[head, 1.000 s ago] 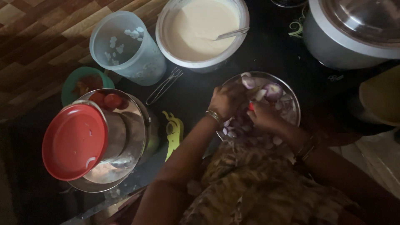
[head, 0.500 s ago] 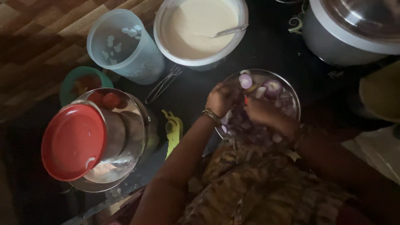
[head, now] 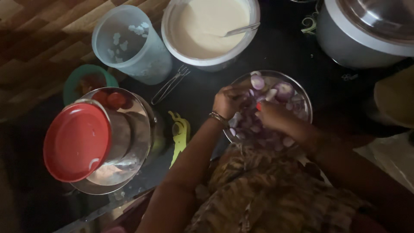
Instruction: The person chops red onions on a metal plate using a small knife. They hold the onion with one hand and slice it into small pieces, placing the chopped pieces on the plate. The task is performed continuously throughout the clip.
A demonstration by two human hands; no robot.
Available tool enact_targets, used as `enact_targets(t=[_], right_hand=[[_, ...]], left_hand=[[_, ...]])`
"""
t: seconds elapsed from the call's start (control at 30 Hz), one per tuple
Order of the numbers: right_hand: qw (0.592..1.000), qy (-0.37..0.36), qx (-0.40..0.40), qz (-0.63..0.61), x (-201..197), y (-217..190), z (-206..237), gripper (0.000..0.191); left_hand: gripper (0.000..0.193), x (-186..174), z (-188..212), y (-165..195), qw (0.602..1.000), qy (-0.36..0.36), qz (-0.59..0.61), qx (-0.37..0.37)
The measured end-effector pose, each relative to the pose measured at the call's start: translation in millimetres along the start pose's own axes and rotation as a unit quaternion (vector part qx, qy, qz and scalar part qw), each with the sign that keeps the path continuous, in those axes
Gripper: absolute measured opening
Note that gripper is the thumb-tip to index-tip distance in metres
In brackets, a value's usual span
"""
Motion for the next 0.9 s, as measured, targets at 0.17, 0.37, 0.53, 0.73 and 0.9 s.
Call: enact_targets(t=[0.17, 0.37, 0.53, 0.73, 0.9], right_hand=[[0.998, -0.038, 0.039, -0.019, 0, -14, 13, 0.031], [0.997, -0.035, 0.06, -0.042, 0, -30, -3, 0.037], [1.0, -0.024, 0.014, -0.003, -9, -7, 23, 0.035], [1.0, -0.01, 0.012, -0.01, 29, -9, -17, 0.027], [0.994, 0.06, -0.085, -0.032, 15, -9, -8, 0.038]], left_hand=[[0.02, -2, 4, 1, 1.0, 0.004, 0.009, -0.016], [0.014, -2, 6, 2, 0.998, 0.03, -0.046, -0.012], [0.014, 1, 7, -4, 0.998, 0.03, -0.061, -0.016], [0.013, 5, 5, -11, 0.998, 0.039, -0.047, -0.018], [0.013, 2, 5, -8, 0.997, 0.033, -0.058, -0.033]])
Point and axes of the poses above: each hand's wrist, its own z-axis away from the middle knuckle, its own x-axis out of the palm, y = z × x, the point moved 6 cm from there along -z, towards the middle knuckle, and after that the axes turned 1 degree about -y, right-handed, at the moved point
